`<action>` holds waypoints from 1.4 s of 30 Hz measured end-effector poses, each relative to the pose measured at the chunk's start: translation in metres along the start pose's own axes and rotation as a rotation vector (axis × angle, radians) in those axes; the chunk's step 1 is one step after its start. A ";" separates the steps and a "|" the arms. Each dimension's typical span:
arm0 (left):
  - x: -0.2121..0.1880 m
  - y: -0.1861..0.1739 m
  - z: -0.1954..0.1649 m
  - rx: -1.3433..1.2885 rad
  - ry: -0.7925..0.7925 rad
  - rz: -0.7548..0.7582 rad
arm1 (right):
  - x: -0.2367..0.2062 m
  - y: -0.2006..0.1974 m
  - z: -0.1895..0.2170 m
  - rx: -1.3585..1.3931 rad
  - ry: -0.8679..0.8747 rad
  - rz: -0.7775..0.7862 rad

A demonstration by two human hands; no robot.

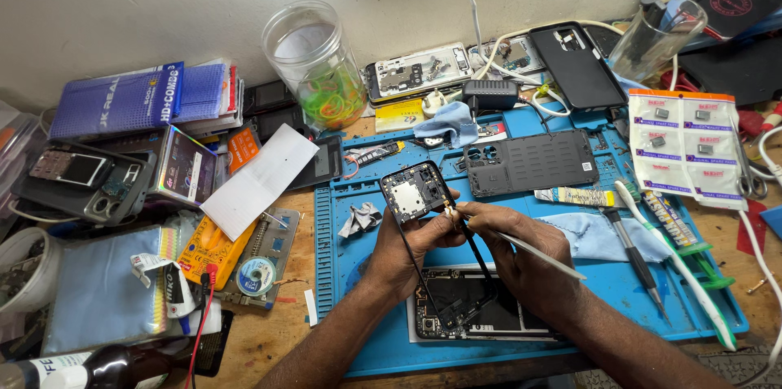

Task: The person works at a repair bench disassembling a smartphone. They first handle a small component with both hands, then power the phone on and tap through its screen, then use a metal pry tool to separate the phone's mid-frame from the display assembly and work around the frame edges.

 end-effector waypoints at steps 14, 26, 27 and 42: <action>0.005 0.003 0.004 -0.001 0.004 -0.033 | -0.003 -0.003 -0.001 -0.074 0.009 -0.013; 0.006 0.008 0.005 -0.011 0.036 -0.005 | -0.005 -0.006 -0.003 -0.066 -0.007 -0.031; 0.007 0.008 0.004 -0.010 0.040 -0.006 | -0.005 -0.005 -0.002 -0.060 -0.008 -0.027; 0.007 0.010 0.003 0.020 0.032 0.001 | -0.007 -0.004 -0.007 -0.113 0.020 -0.012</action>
Point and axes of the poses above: each hand's wrist, its own x-axis towards the middle knuckle, its own y-axis out of the palm, z = x × y, the point moved 7 cm from there along x, towards the middle knuckle, and after that the axes turned 15 degrees about -x, right-handed, at the moved point
